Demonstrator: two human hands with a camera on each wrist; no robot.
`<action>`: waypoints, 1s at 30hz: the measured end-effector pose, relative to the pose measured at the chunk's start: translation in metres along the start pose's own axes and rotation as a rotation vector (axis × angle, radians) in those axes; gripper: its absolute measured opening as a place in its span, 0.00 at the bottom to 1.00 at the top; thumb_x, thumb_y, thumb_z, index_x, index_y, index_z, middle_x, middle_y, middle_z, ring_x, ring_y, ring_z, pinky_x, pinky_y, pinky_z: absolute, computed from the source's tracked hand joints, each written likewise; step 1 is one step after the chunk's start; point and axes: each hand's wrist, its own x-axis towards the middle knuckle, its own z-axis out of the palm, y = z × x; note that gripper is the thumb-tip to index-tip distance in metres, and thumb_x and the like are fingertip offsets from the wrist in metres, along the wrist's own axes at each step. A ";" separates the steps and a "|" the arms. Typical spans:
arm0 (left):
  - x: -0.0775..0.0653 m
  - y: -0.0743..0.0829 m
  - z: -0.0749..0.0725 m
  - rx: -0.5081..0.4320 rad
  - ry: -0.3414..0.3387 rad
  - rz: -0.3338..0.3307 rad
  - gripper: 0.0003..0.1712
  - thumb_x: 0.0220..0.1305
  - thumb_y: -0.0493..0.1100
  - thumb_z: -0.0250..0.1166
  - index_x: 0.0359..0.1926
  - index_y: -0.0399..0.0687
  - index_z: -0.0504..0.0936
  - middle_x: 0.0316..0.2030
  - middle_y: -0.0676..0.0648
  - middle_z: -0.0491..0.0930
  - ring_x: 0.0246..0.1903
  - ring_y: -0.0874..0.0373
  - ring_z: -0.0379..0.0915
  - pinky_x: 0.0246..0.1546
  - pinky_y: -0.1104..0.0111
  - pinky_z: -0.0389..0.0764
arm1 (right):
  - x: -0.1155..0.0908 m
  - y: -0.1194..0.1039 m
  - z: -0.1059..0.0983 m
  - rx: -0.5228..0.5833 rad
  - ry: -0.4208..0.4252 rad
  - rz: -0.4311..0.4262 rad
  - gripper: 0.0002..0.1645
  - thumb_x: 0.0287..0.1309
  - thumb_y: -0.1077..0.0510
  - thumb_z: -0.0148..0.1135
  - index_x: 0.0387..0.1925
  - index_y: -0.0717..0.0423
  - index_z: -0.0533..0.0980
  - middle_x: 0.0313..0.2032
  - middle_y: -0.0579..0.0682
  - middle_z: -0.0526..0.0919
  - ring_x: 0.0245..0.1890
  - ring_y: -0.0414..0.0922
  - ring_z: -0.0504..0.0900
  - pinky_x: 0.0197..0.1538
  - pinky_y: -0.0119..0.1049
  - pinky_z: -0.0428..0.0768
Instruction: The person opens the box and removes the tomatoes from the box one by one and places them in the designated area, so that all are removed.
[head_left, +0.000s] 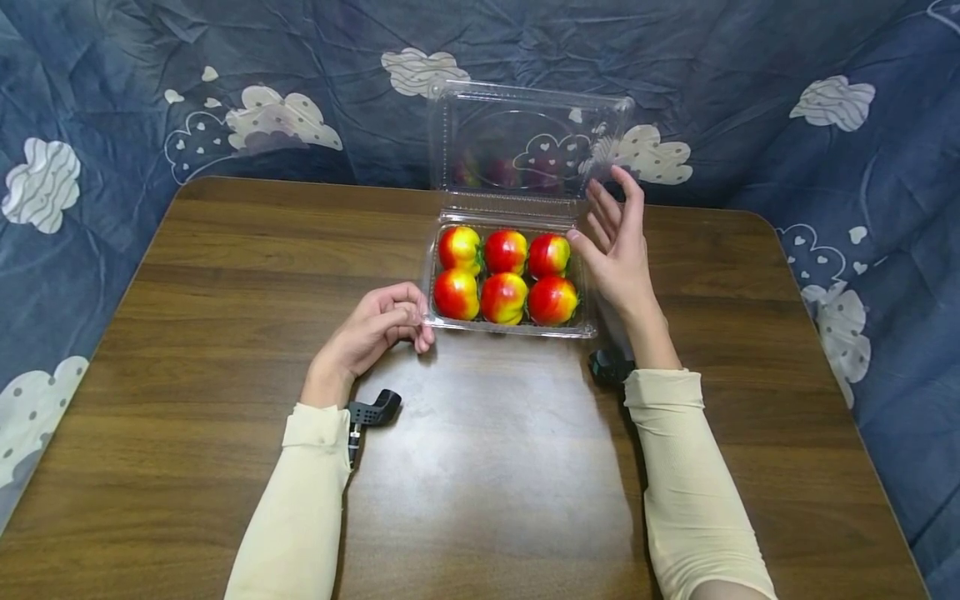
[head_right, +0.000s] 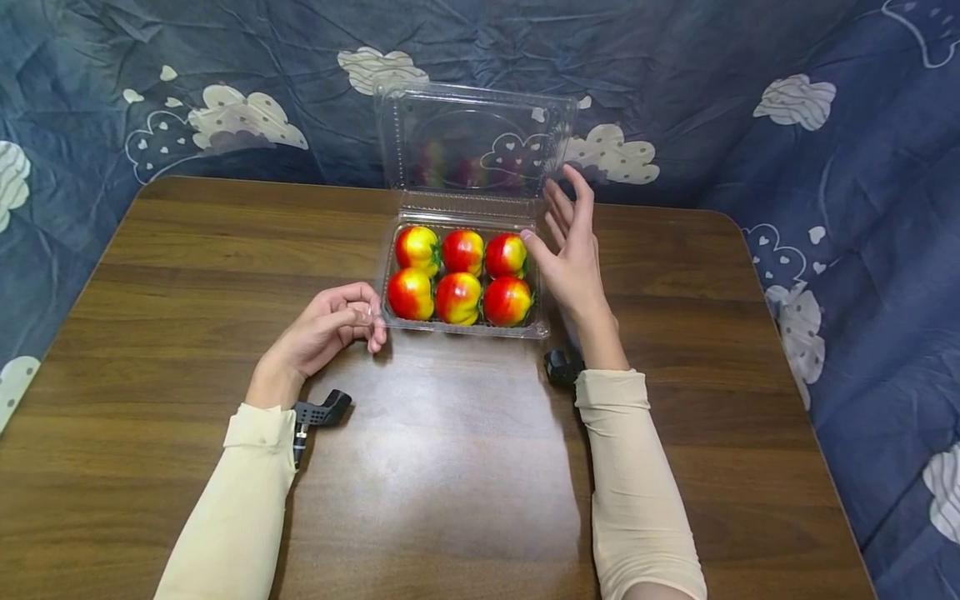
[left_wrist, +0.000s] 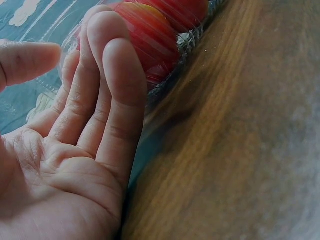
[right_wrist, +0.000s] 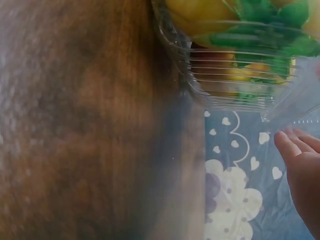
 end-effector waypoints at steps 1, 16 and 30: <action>0.000 0.000 0.000 0.000 0.000 -0.001 0.08 0.72 0.29 0.49 0.39 0.37 0.75 0.27 0.43 0.86 0.26 0.53 0.84 0.32 0.66 0.88 | 0.000 0.000 0.000 0.002 0.000 -0.001 0.51 0.63 0.70 0.67 0.80 0.52 0.52 0.78 0.63 0.63 0.80 0.57 0.62 0.82 0.54 0.60; 0.001 0.001 -0.001 0.002 -0.008 0.003 0.07 0.72 0.29 0.50 0.39 0.37 0.74 0.28 0.43 0.86 0.26 0.53 0.84 0.32 0.66 0.88 | 0.004 0.017 -0.003 -0.144 -0.091 0.123 0.40 0.68 0.69 0.63 0.77 0.66 0.62 0.82 0.57 0.57 0.82 0.54 0.59 0.80 0.48 0.61; 0.000 0.001 -0.001 -0.006 -0.023 0.005 0.07 0.73 0.28 0.49 0.40 0.36 0.74 0.29 0.43 0.87 0.27 0.53 0.84 0.33 0.66 0.88 | 0.007 0.042 -0.012 -0.194 -0.145 0.119 0.35 0.74 0.74 0.50 0.79 0.61 0.62 0.83 0.52 0.56 0.82 0.48 0.58 0.80 0.43 0.62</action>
